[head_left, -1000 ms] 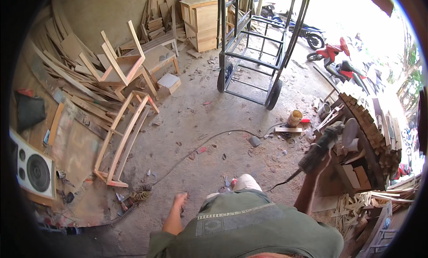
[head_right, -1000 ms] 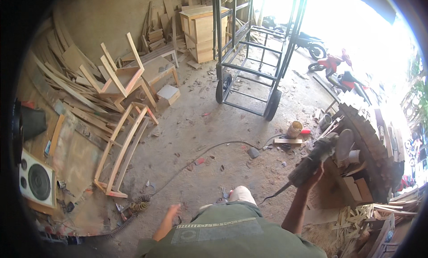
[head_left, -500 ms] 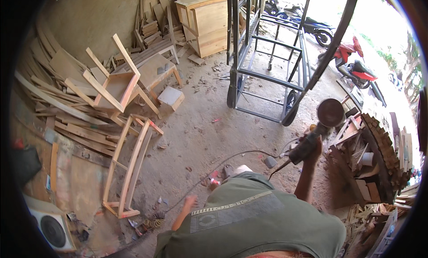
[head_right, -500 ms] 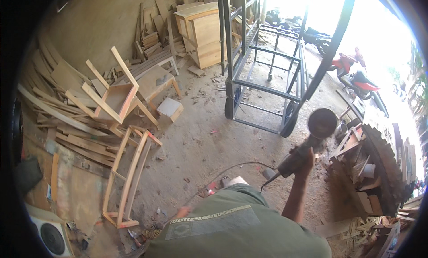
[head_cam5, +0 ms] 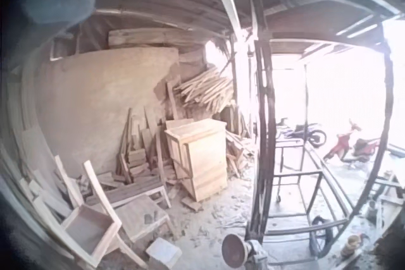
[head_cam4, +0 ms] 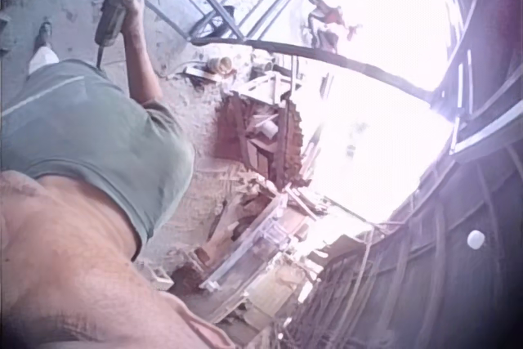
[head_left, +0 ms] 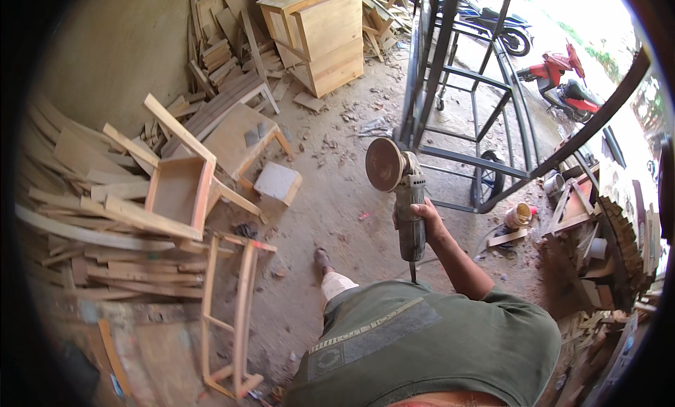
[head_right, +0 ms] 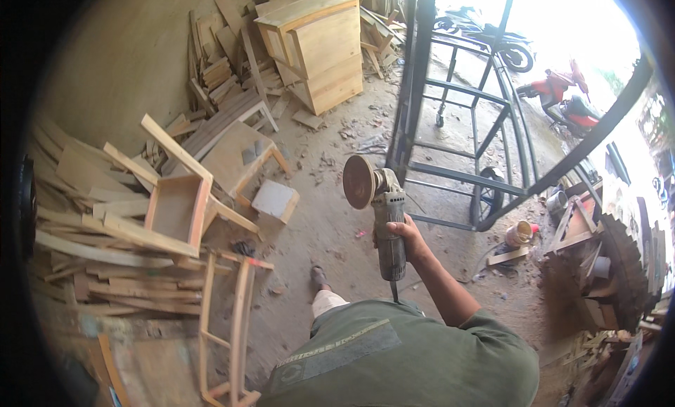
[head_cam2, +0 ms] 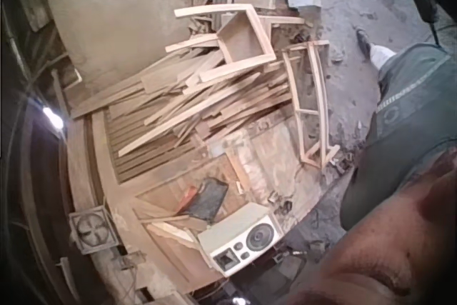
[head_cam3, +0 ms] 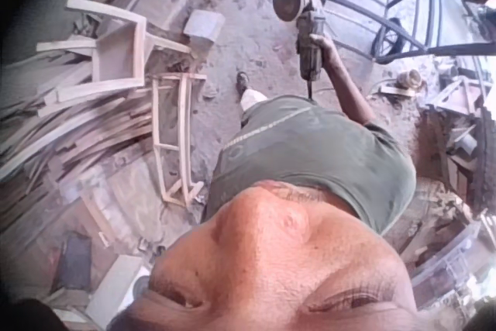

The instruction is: The person uses a power grinder to smooth the joints and edges of a large metal cart frame, moving the tool along the bars while holding the frame steady.

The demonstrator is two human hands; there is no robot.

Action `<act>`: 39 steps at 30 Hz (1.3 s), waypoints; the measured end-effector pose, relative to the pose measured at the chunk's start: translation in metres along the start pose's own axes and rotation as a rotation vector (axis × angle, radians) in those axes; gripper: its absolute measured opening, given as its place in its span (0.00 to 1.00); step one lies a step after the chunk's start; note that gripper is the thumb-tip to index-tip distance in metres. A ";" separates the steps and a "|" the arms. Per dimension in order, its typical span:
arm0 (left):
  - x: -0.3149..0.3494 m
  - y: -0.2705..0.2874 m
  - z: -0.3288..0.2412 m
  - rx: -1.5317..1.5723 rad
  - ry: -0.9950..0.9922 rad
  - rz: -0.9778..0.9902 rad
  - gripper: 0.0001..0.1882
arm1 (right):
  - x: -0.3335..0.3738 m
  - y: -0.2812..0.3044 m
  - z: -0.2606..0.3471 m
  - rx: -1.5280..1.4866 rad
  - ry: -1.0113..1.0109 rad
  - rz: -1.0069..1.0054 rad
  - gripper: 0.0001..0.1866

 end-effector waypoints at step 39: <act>-0.786 -0.007 -0.986 -0.625 -0.218 0.467 0.24 | -0.849 0.039 0.426 -0.522 0.533 -0.304 0.31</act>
Point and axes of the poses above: each hand's wrist, its own x-axis away from the middle knuckle, its own y-axis out of the back of the hand, z = x × y, the point moved 1 cm from there along -x, towards the middle knuckle, and after that the axes turned 12 degrees about -y, right-handed, at the moved point
